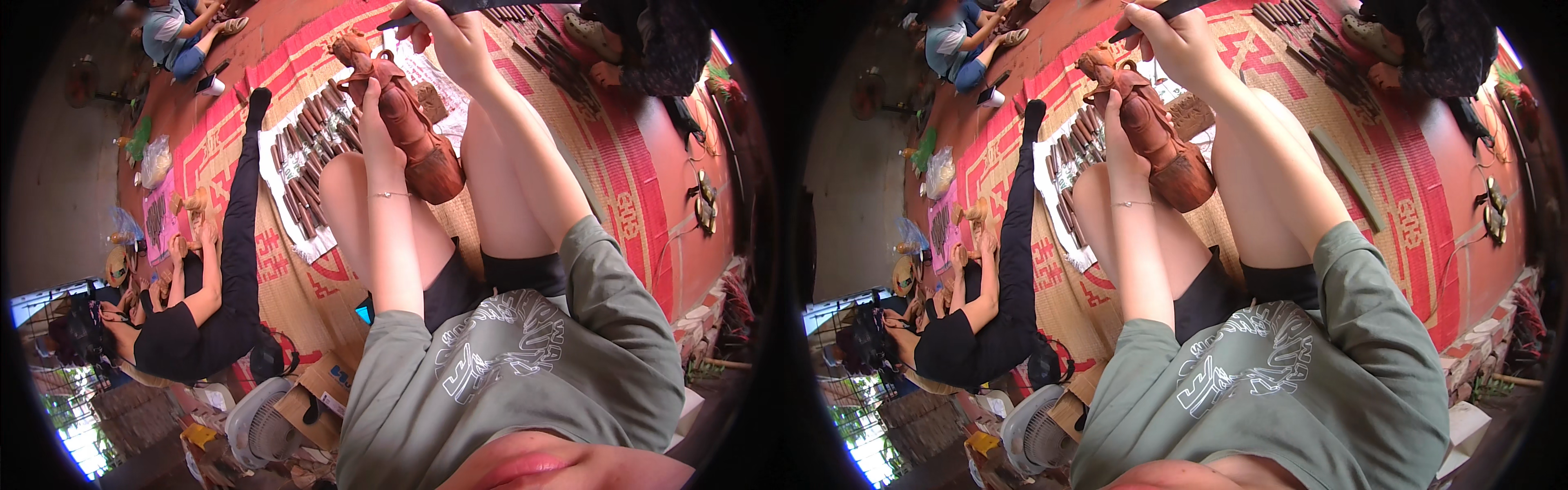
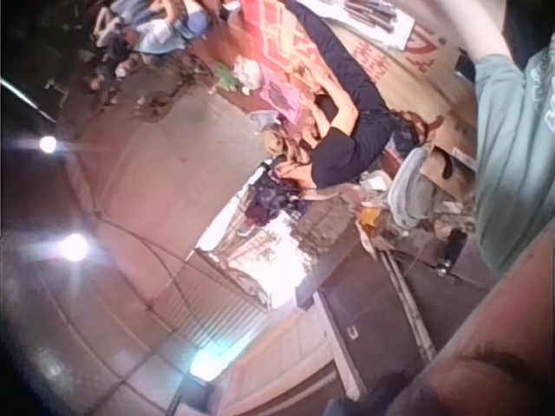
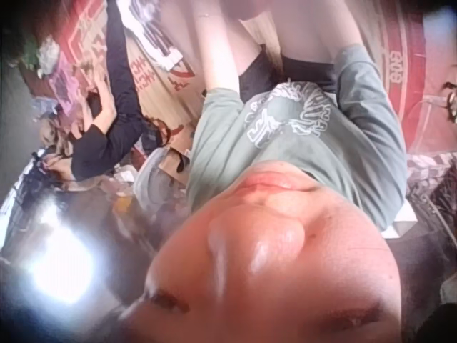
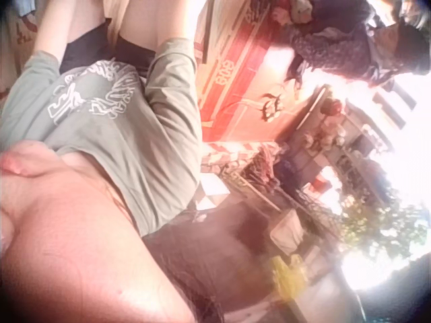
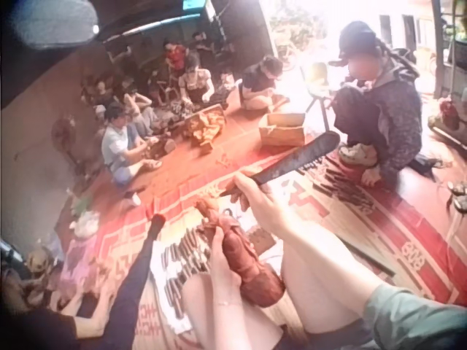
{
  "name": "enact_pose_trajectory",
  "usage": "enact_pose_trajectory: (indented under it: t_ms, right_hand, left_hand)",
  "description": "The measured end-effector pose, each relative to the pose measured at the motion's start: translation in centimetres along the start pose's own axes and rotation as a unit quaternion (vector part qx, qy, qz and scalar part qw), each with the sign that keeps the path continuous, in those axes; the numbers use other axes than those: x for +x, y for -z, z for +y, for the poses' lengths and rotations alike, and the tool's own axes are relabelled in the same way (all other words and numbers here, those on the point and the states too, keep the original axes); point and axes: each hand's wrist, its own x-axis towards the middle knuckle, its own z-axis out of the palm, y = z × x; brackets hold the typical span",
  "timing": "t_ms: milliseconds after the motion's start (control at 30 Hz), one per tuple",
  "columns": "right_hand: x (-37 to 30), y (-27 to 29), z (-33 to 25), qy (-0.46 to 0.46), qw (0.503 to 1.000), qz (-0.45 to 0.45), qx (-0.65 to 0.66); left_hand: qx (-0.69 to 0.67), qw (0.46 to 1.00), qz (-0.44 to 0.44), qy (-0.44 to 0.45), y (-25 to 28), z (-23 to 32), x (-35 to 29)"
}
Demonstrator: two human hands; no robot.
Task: The person carves a wooden figurine using a chisel, holding the piece in their left hand and the tool in their right. They repeatedly scrape and shape the surface of the wood while seated on a mat in a workshop setting.
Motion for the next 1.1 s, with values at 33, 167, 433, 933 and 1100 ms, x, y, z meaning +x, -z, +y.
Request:
enact_pose_trajectory:
  t_ms: [33, 167, 433, 933, 1100]
  right_hand:
    - [0.0, 0.0, 0.4, 0.006, 1.000, 0.007, 0.004]
    - [-0.1, 0.0, 0.8, -0.025, 0.999, 0.023, 0.023]
    - [0.4, -0.1, 1.4, -0.044, 0.999, -0.011, 0.027]
    - [-0.9, 1.0, 2.5, 0.029, 0.957, -0.138, -0.253]
    - [-1.4, 0.2, 3.1, 0.030, 0.949, -0.174, -0.261]
  left_hand:
    - [0.004, 1.000, 0.001, -0.004, -0.3, -0.1, 0.0]
    - [0.013, 1.000, 0.006, -0.014, -1.7, 0.1, -0.5]
    - [-0.026, 1.000, -0.011, 0.011, -2.6, 0.9, -0.8]
    - [-0.110, 0.991, -0.003, 0.070, -1.2, 2.0, -0.6]
    - [-0.111, 0.987, -0.011, 0.114, -1.0, 2.9, -0.7]
